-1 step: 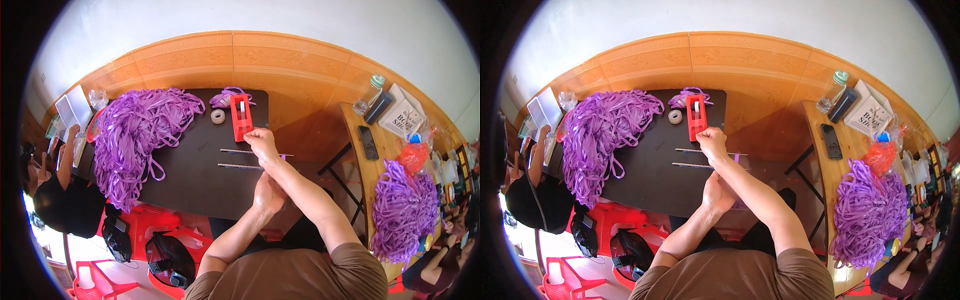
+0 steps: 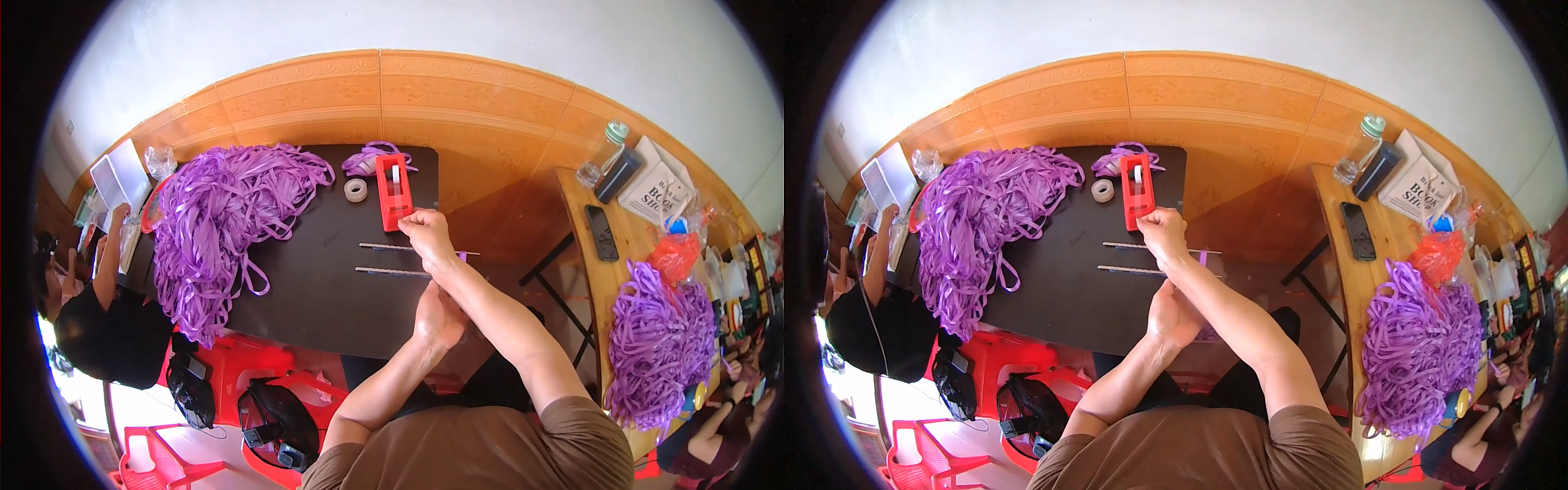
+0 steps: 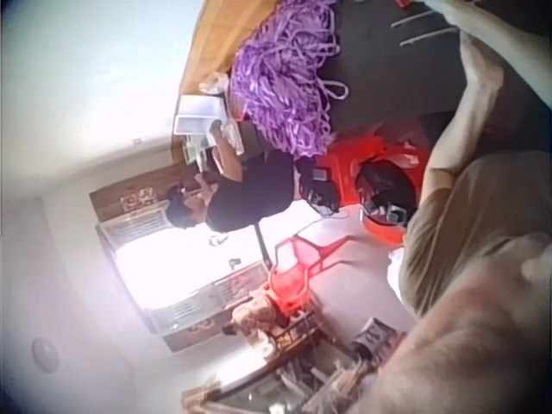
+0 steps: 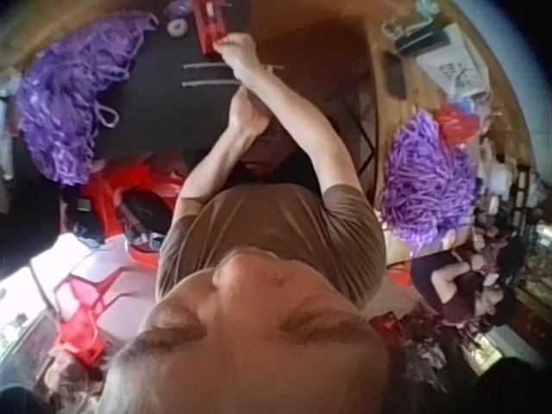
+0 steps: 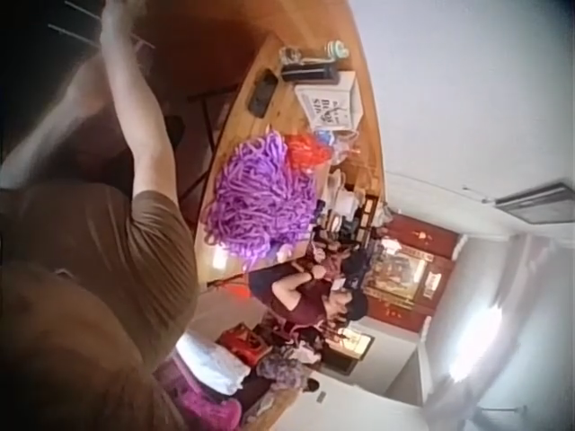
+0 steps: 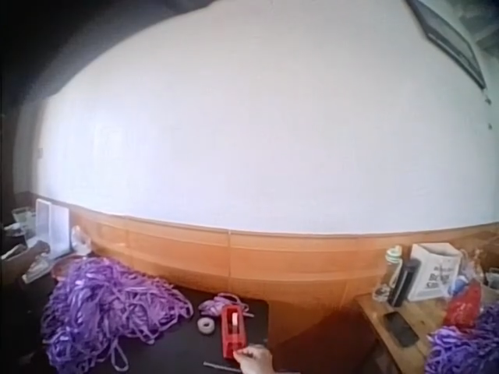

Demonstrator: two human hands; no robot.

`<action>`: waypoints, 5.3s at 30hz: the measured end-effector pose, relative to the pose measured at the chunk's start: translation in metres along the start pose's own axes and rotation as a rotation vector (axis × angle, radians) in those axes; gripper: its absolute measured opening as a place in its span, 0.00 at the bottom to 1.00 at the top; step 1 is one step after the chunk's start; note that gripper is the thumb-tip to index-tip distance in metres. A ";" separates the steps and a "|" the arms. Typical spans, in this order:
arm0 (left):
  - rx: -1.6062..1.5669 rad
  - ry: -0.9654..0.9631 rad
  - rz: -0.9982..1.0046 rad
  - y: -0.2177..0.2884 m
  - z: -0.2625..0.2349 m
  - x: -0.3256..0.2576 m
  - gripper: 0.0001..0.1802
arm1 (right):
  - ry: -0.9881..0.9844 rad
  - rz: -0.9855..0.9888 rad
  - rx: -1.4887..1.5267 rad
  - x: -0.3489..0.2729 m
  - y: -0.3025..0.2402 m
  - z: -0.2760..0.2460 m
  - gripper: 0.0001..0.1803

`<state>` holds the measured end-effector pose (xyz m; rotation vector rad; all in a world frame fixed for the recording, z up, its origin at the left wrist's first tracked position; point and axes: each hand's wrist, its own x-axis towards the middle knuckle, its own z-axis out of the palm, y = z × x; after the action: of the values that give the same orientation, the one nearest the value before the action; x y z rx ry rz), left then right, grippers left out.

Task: Wrapping purple ribbon pieces around metal rods and securing them with tape to assemble craft components.

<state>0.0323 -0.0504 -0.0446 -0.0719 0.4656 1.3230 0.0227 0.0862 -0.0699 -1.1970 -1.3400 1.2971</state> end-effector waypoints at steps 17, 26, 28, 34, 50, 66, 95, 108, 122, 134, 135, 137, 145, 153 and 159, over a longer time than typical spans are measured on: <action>0.127 0.002 -0.073 0.001 -0.019 0.010 0.38 | -0.385 -0.346 -0.218 0.003 -0.032 -0.059 0.07; 0.161 -0.032 -0.067 0.000 -0.016 0.010 0.41 | -0.885 -0.077 -0.401 -0.003 -0.031 -0.154 0.07; 0.174 -0.021 -0.053 0.000 -0.015 0.008 0.41 | -0.902 -0.090 -0.409 -0.002 -0.021 -0.155 0.07; 0.177 -0.023 -0.056 -0.001 -0.016 0.009 0.40 | -0.890 -0.033 -0.443 -0.004 -0.015 -0.152 0.07; 0.202 -0.026 -0.056 -0.002 -0.015 0.010 0.41 | -0.679 -0.154 -0.544 -0.002 0.001 -0.145 0.15; 0.174 -0.025 -0.062 -0.002 -0.016 0.010 0.36 | -0.130 -0.279 -1.169 -0.052 -0.024 -0.110 0.12; 0.141 -0.004 -0.065 -0.003 -0.024 0.013 0.26 | 0.093 -0.260 -0.807 -0.067 0.005 -0.114 0.18; 0.187 -0.018 -0.059 -0.001 -0.016 0.009 0.26 | -0.326 0.141 0.308 -0.055 0.058 -0.152 0.07; 0.179 -0.038 -0.055 -0.004 -0.017 0.010 0.29 | -0.599 0.280 0.730 -0.031 0.096 -0.125 0.08; 0.158 -0.089 -0.062 -0.003 -0.022 0.012 0.28 | -0.127 0.335 0.704 -0.048 0.089 -0.133 0.22; 0.162 -0.073 -0.055 -0.002 -0.022 0.012 0.28 | -0.129 0.338 0.699 -0.051 0.085 -0.136 0.22; 0.160 -0.056 -0.047 -0.001 -0.021 0.010 0.28 | -0.158 0.266 0.796 -0.063 0.066 -0.137 0.24; 0.149 -0.039 -0.058 -0.001 -0.015 0.008 0.26 | -0.190 0.294 0.648 -0.063 0.034 -0.128 0.25; 0.164 -0.038 -0.050 -0.001 -0.016 0.007 0.25 | -0.261 0.474 0.880 -0.061 0.033 -0.119 0.22; 0.141 -0.038 -0.057 -0.001 -0.017 0.010 0.24 | -0.300 0.509 0.949 -0.053 0.038 -0.113 0.25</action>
<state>0.0298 -0.0470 -0.0636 0.0568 0.5200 1.2302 0.1441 0.0482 -0.1005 -0.6730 -0.4312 2.1933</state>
